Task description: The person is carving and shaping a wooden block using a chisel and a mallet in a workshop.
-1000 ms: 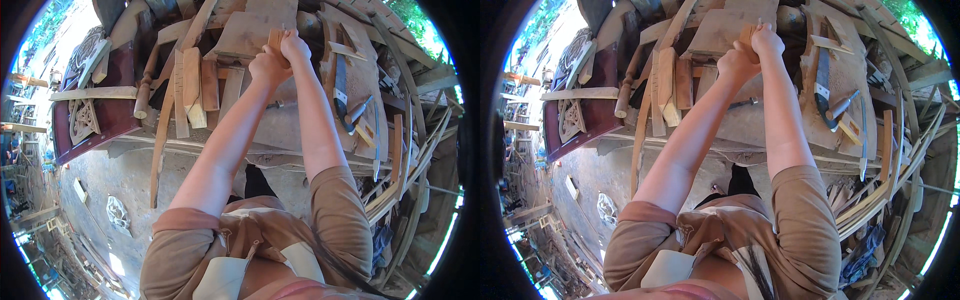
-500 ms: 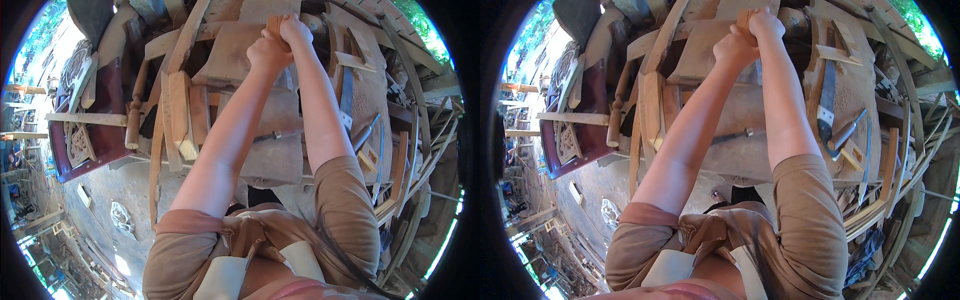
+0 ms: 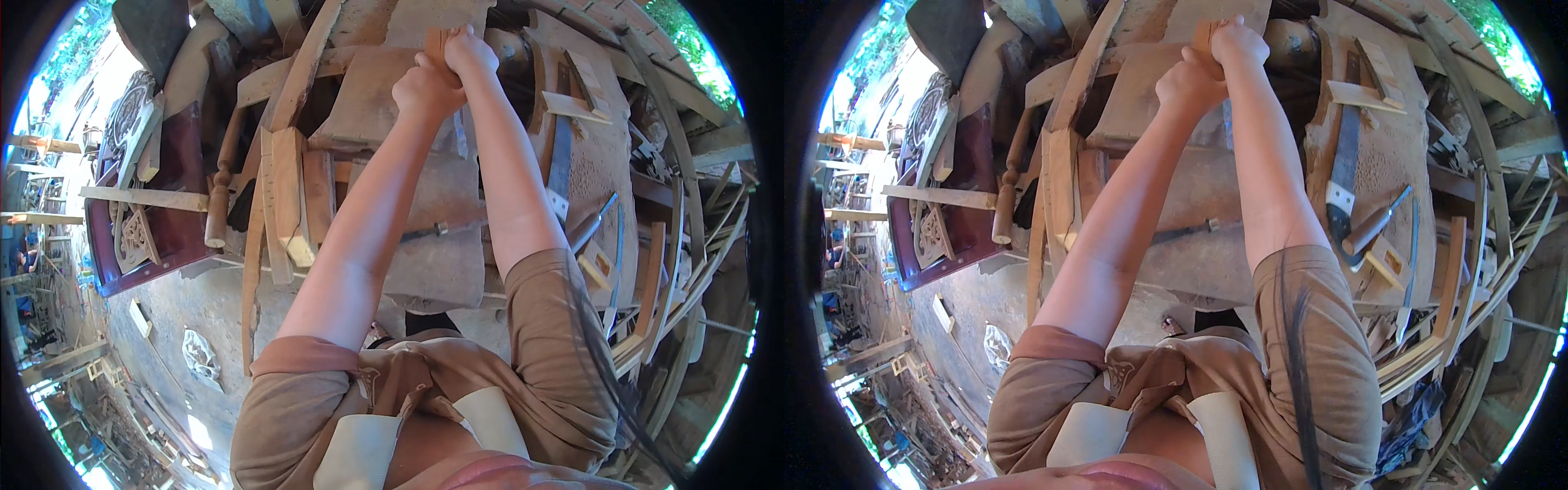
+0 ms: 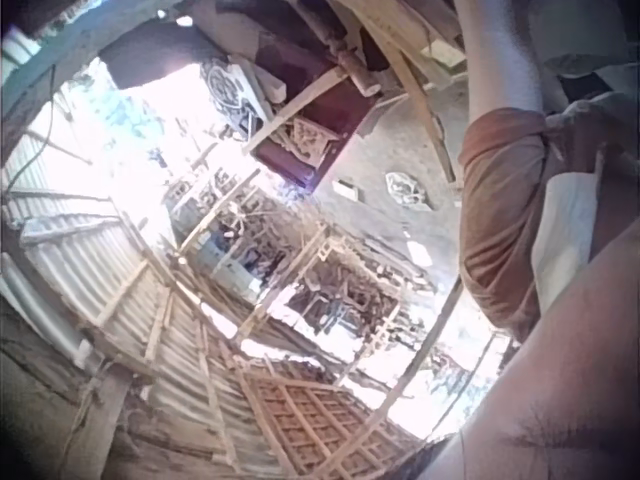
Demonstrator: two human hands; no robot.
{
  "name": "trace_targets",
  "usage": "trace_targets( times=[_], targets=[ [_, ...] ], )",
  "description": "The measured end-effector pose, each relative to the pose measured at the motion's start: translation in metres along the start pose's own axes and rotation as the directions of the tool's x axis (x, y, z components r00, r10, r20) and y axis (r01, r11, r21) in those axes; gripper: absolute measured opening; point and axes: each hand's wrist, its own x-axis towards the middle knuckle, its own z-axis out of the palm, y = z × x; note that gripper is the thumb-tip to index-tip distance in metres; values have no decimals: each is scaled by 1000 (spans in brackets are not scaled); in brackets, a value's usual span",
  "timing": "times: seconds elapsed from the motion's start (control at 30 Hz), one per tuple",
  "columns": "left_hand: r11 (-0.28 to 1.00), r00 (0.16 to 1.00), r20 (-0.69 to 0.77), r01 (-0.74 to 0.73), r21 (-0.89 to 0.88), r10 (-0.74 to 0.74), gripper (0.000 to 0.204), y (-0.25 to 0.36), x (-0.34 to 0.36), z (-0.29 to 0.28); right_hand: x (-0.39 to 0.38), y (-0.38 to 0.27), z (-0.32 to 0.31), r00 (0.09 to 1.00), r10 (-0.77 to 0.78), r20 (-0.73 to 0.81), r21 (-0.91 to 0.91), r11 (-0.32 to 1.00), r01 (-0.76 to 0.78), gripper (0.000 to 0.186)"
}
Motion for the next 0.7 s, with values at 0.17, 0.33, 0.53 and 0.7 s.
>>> trace_targets(
  times=[0.17, 0.33, 0.53, 0.7],
  targets=[
    [1000, 1000, 18, -18, -17, 18, 83, -13, -62, 0, -64, 12, -2, 1000, 16, 4, 2, 1000, -16, 41],
    [999, 999, -24, -38, -39, 37, 82, -32, -102, 5, -116, 10, 0, 1000, 18, 14, -17, 1000, -17, 41],
    [995, 998, -43, -46, -93, 43, 77, -27, -97, 3, -102, 11, 1, 1000, 28, -3, -31, 999, -28, 41],
    [997, 999, -49, -18, -70, 15, 77, -22, -44, 2, -50, -4, 7, 1000, 3, -13, -18, 1000, -3, 41]
  ],
)
